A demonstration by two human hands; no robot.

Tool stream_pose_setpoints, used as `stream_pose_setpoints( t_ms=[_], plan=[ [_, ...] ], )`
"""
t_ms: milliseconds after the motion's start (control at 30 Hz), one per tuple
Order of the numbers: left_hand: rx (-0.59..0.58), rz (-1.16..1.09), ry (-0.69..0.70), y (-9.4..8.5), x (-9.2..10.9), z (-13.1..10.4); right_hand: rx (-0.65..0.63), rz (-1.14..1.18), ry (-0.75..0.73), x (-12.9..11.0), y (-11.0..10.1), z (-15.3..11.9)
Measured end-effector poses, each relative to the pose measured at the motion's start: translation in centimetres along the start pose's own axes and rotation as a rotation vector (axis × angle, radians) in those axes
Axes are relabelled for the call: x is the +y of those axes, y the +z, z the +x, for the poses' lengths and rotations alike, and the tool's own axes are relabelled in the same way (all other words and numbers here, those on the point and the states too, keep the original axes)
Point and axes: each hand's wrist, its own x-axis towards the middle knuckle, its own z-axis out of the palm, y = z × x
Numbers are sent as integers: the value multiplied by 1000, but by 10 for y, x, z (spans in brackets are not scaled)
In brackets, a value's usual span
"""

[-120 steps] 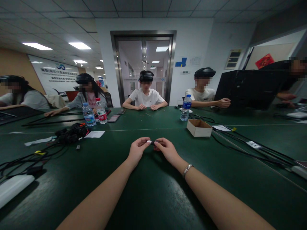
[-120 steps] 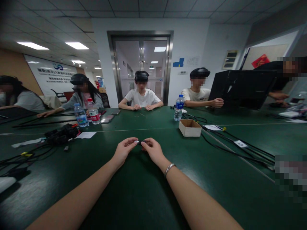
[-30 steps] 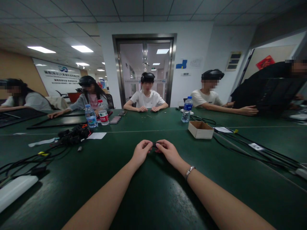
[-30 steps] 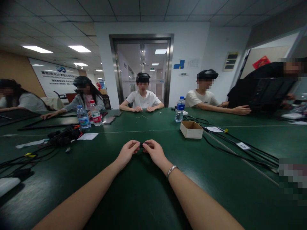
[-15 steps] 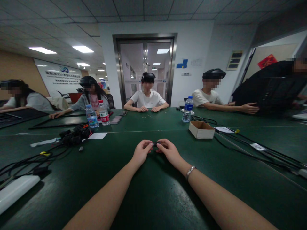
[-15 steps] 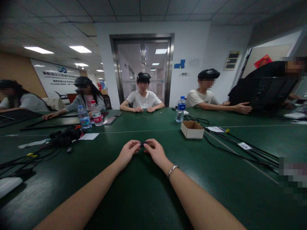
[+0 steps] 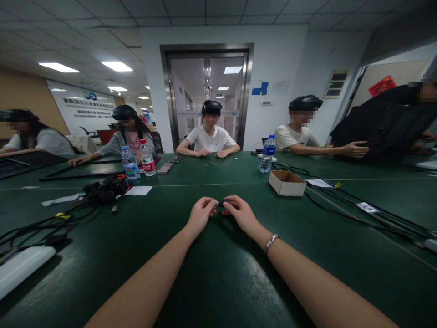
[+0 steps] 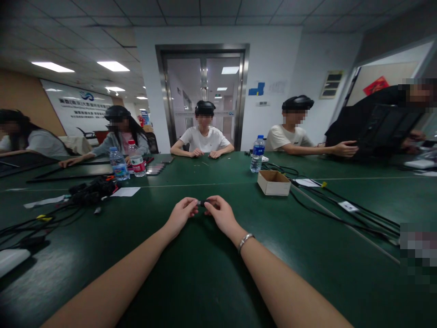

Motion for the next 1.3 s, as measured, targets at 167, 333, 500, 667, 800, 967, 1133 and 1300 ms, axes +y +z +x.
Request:
stream_pose_setpoints(
  t_ms=[167, 333, 500, 667, 800, 967, 1133, 1300],
  plan=[
    [-19, 40, 94, -1, 3, -4, 0, 9, 16, -1, 0, 0],
    [13, -6, 98, 1, 6, -5, 5, 33, 13, -2, 1, 0],
    [52, -76, -68, 2, 2, 1, 10, 9, -6, -1, 2, -1],
    [-32, 53, -9, 0, 0, 3, 3, 1, -7, 2, 0, 1],
    [-57, 46, 87, 0, 3, -3, 0, 16, 4, 2, 0, 0],
    [-48, 16, 92, 1, 7, -5, 3, 24, -4, 2, 0, 0],
    [0, -30, -25, 1, 1, 2, 1, 11, -11, 1, 1, -1],
    [-48, -2, -36, 1, -1, 2, 5, 11, 3, -1, 1, -2]
  ],
)
